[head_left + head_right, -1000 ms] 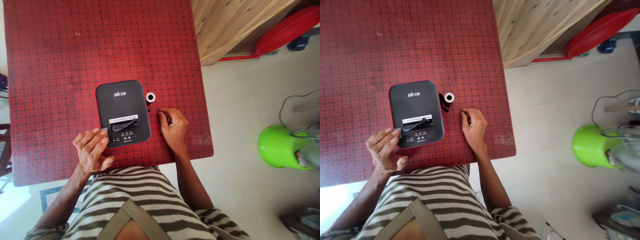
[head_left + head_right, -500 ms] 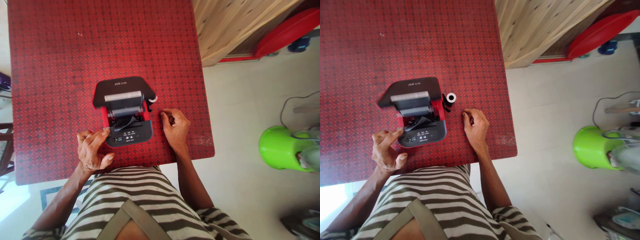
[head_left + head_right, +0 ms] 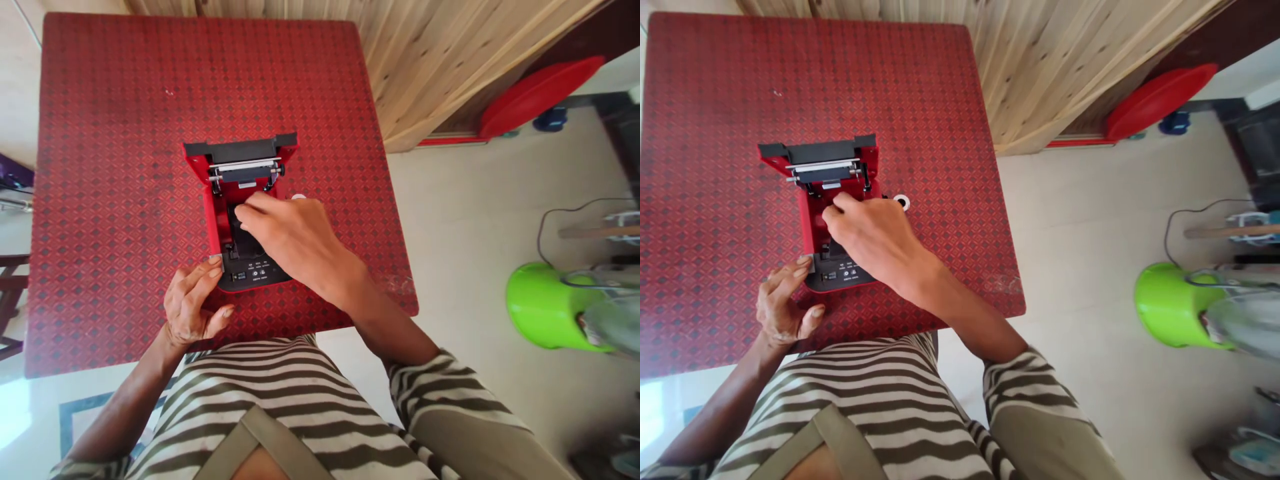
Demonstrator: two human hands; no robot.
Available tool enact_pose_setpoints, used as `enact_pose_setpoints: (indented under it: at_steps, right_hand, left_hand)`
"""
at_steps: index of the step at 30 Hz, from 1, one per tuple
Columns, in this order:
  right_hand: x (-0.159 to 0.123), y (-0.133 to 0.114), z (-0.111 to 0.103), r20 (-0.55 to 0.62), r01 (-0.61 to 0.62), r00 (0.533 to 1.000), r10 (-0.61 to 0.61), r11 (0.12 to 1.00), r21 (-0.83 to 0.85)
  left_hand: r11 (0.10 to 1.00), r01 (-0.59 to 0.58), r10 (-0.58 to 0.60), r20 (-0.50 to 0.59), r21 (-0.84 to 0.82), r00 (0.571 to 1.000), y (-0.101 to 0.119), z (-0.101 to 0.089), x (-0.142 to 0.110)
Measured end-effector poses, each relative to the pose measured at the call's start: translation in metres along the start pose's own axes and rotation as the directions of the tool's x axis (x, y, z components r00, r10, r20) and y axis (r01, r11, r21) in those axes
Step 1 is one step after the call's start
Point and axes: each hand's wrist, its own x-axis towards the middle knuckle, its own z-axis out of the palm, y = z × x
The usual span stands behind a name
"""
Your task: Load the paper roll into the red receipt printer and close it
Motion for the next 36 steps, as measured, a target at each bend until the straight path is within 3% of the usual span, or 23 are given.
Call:
enact_pose_setpoints:
  at_steps: [2,4,9,14,17,19,23,26,28,31,33,36]
  right_hand:
    - [0.021,-0.005,0.005,0.140,-0.014,0.990,0.026,0.996,-0.089]
    - [0.034,-0.007,0.011,0.202,-0.022,0.978,0.052,0.988,-0.150]
    - [0.037,-0.009,0.015,0.191,0.015,0.981,0.030,0.973,-0.230]
    - [0.006,-0.011,-0.009,0.038,0.004,0.999,0.001,0.991,-0.134]
    - [-0.026,0.002,-0.025,-0.163,-0.038,0.984,0.064,0.987,0.154]
    - [-0.050,0.018,-0.027,-0.277,-0.073,0.940,0.197,0.912,0.403]
    - [-0.096,0.043,0.001,-0.316,-0.171,0.820,0.477,0.732,0.660]
    - [-0.115,0.041,0.040,-0.250,-0.224,0.781,0.572,0.630,0.743]
    - [-0.117,0.034,0.063,-0.230,-0.239,0.781,0.580,0.619,0.748]
    - [-0.111,0.025,0.082,-0.260,-0.248,0.791,0.554,0.679,0.691]
    - [-0.107,0.025,0.085,-0.261,-0.243,0.810,0.525,0.705,0.666]
    - [-0.110,0.032,0.075,-0.174,-0.239,0.862,0.476,0.684,0.690]
  left_hand:
    - [1.000,-0.021,0.021,-0.023,-0.006,1.000,0.002,0.001,0.003]
    - [0.999,-0.048,0.048,-0.055,-0.005,0.997,0.004,0.002,0.007]
    - [0.999,-0.048,0.049,-0.081,0.021,0.995,0.007,0.004,0.013]
    - [0.998,-0.058,0.056,-0.078,-0.019,0.995,0.007,0.003,0.014]
    - [0.999,-0.038,0.037,-0.063,-0.024,0.997,0.006,0.002,0.012]
    - [0.999,-0.026,0.025,-0.060,-0.026,0.998,0.004,0.002,0.009]
    - [1.000,0.015,-0.016,-0.045,-0.025,0.999,-0.001,0.005,0.004]
    - [0.996,0.064,-0.068,-0.061,-0.055,0.996,-0.004,0.007,0.002]
    - [0.994,0.077,-0.082,-0.058,-0.082,0.995,-0.004,0.007,0.003]
    - [0.993,0.068,-0.072,-0.045,-0.095,0.996,-0.004,0.007,0.005]
    - [0.994,0.067,-0.070,-0.044,-0.081,0.997,-0.004,0.006,0.005]
    - [0.994,0.082,-0.086,-0.056,-0.070,0.995,-0.004,0.007,0.004]
